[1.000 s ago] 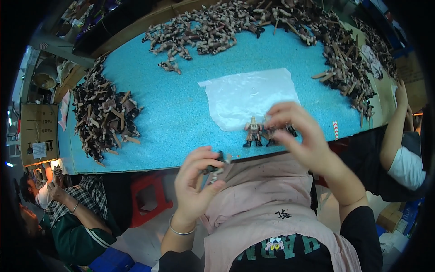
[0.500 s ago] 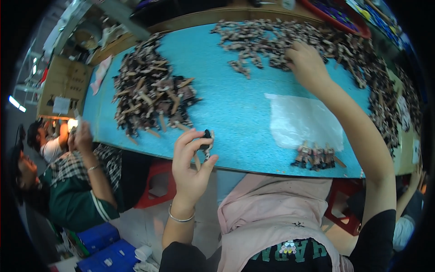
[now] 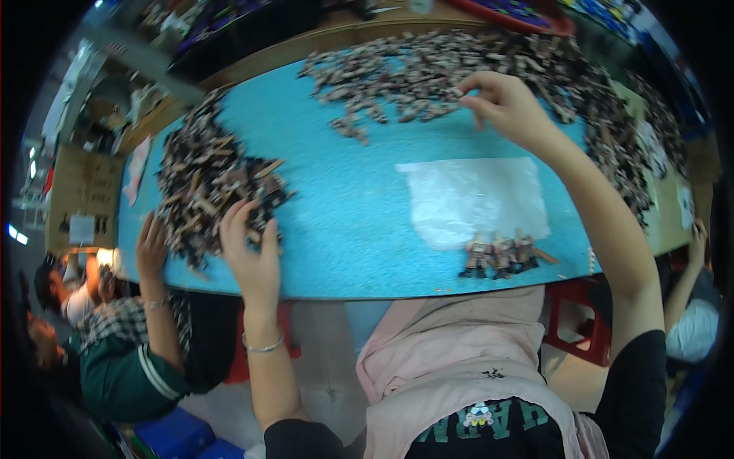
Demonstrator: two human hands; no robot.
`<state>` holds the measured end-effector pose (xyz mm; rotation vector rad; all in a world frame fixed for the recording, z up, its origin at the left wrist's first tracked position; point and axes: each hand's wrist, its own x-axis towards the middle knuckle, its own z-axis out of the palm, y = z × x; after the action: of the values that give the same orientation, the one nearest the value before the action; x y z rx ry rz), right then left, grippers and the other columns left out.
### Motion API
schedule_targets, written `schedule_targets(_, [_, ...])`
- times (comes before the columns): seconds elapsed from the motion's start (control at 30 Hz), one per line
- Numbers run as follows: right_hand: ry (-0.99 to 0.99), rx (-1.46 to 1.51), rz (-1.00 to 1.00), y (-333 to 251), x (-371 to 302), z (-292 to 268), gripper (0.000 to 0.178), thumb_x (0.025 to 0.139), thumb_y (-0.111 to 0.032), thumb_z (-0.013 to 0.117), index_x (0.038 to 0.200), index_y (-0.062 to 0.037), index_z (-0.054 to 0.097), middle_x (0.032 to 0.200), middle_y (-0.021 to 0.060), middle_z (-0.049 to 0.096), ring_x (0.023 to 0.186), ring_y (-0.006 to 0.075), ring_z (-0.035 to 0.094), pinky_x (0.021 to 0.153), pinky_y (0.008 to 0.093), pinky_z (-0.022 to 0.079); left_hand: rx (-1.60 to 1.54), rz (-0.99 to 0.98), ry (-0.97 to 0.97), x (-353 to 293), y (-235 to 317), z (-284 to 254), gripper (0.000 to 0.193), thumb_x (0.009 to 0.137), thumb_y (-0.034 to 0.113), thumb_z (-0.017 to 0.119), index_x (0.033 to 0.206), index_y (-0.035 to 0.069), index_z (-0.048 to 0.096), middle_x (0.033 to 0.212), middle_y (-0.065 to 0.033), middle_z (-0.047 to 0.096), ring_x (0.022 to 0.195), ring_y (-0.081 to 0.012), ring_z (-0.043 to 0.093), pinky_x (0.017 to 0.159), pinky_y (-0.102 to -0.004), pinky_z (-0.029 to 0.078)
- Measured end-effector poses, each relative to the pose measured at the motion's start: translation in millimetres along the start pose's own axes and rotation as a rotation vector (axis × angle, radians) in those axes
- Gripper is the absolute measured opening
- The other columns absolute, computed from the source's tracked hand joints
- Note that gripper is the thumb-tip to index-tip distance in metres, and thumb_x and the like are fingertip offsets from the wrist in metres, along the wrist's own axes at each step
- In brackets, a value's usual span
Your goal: The person applies adhesive from a bottle onto toy figures and attaches limbs and accessories to the figures by hand.
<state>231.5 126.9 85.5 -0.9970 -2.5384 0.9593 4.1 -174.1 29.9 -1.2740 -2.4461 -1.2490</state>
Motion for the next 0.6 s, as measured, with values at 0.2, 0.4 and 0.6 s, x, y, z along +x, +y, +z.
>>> schedule_targets(0.2, [-0.038,0.641,0.006,40.6,-36.2,-10.0,0.019,0.093,-0.013,0.056,0.106,0.0002,0.058,0.084,0.0072,0.066,0.077,0.0136,0.065,0.066,0.0257,0.052,0.101,0.098,-0.046,-15.6,15.7,3.8,0.059,0.081,0.005,0.063,0.136,0.001,0.040,0.139,-0.0189,0.037,0.131,-0.0332,0.034,0.106,-0.0398,0.028])
schedule_targets(0.4, [0.027,0.384,-0.004,50.5,-63.9,-6.1,0.013,0.089,-0.008,0.060,0.099,-0.0012,0.054,0.084,0.0060,0.063,0.084,0.0148,0.063,0.070,0.0290,0.050,0.018,0.384,-0.201,-54.2,71.0,21.1,0.046,0.079,0.004,0.063,0.123,0.000,0.052,0.128,-0.0181,0.050,0.122,-0.0348,0.045,0.103,-0.0432,0.034])
schedule_targets(0.6, [0.092,0.037,-0.127,42.9,-80.2,10.1,0.015,0.082,-0.002,0.063,0.096,0.0003,0.058,0.085,0.0106,0.063,0.080,0.0227,0.062,0.072,0.0324,0.048,-0.259,0.484,-0.582,-78.8,135.8,75.9,0.065,0.068,0.005,0.072,0.129,-0.001,0.047,0.129,-0.0208,0.048,0.117,-0.0381,0.048,0.098,-0.0451,0.038])
